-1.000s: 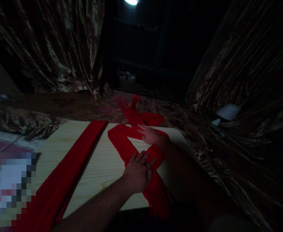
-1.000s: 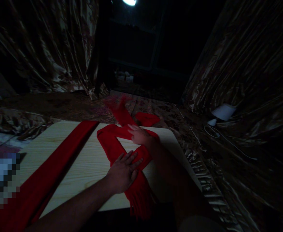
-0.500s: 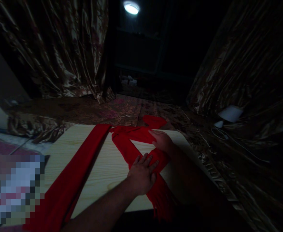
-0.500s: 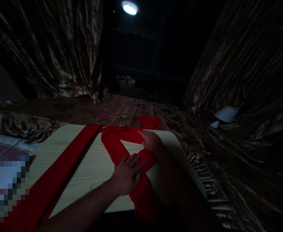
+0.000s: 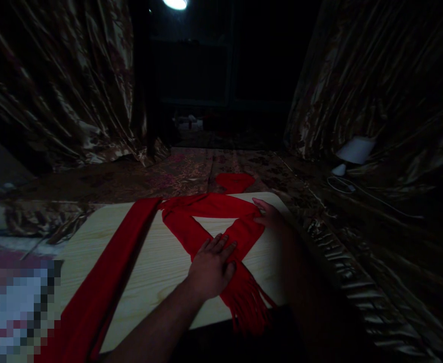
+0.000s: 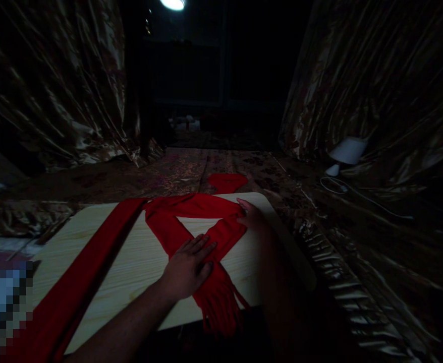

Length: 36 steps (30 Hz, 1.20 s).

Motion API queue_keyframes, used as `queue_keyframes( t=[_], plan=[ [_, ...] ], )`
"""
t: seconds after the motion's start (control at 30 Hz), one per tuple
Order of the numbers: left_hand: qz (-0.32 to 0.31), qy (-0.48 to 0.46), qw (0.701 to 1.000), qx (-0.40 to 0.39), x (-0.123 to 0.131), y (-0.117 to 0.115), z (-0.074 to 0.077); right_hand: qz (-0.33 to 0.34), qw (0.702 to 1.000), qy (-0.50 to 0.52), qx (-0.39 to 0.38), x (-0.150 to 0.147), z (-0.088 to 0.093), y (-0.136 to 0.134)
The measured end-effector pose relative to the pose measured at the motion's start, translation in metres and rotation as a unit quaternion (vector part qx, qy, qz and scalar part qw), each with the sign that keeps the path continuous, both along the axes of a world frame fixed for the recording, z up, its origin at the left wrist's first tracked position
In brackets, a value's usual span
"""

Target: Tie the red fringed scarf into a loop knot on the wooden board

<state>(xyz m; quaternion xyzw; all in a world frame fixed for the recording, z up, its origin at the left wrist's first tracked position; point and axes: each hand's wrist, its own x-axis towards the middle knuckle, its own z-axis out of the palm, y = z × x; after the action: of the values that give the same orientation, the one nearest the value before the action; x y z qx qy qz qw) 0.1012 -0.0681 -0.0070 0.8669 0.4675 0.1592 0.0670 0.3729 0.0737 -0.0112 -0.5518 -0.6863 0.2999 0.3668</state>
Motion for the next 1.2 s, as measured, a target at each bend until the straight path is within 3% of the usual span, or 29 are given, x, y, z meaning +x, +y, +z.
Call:
queue_keyframes(
  t=[0.23,0.47,0.63,0.77,0.83,0.93,1.07,1.2],
  plan=[
    [-0.001,0.020,1.000,0.017,0.000,0.001,-0.002,-0.090,0.986,-0.137,0.036,-0.022,0.010,-0.008],
    [-0.004,0.030,0.999,0.033,-0.001,0.001,-0.005,-0.109,0.994,-0.002,0.031,-0.029,0.009,0.003],
    [-0.005,0.040,0.999,0.031,0.000,0.001,-0.002,-0.175,0.984,-0.040,0.012,-0.023,0.002,0.006],
    [-0.002,0.035,0.999,0.022,0.002,0.000,0.000,-0.214,0.968,-0.077,0.103,-0.020,0.004,0.000],
    [0.001,0.023,1.000,0.014,0.002,-0.001,0.002,-0.202,0.959,-0.126,0.152,-0.020,0.007,-0.005],
    [0.013,-0.027,0.999,-0.025,0.001,0.002,0.009,-0.166,0.952,-0.207,0.155,-0.019,0.011,-0.009],
    [0.041,-0.117,0.990,-0.072,-0.007,0.026,0.029,-0.149,0.947,-0.265,0.099,-0.020,0.012,-0.009],
    [0.110,-0.053,0.992,0.015,-0.021,0.076,0.046,-0.155,0.942,-0.290,0.074,-0.022,0.010,-0.008]
  ],
)
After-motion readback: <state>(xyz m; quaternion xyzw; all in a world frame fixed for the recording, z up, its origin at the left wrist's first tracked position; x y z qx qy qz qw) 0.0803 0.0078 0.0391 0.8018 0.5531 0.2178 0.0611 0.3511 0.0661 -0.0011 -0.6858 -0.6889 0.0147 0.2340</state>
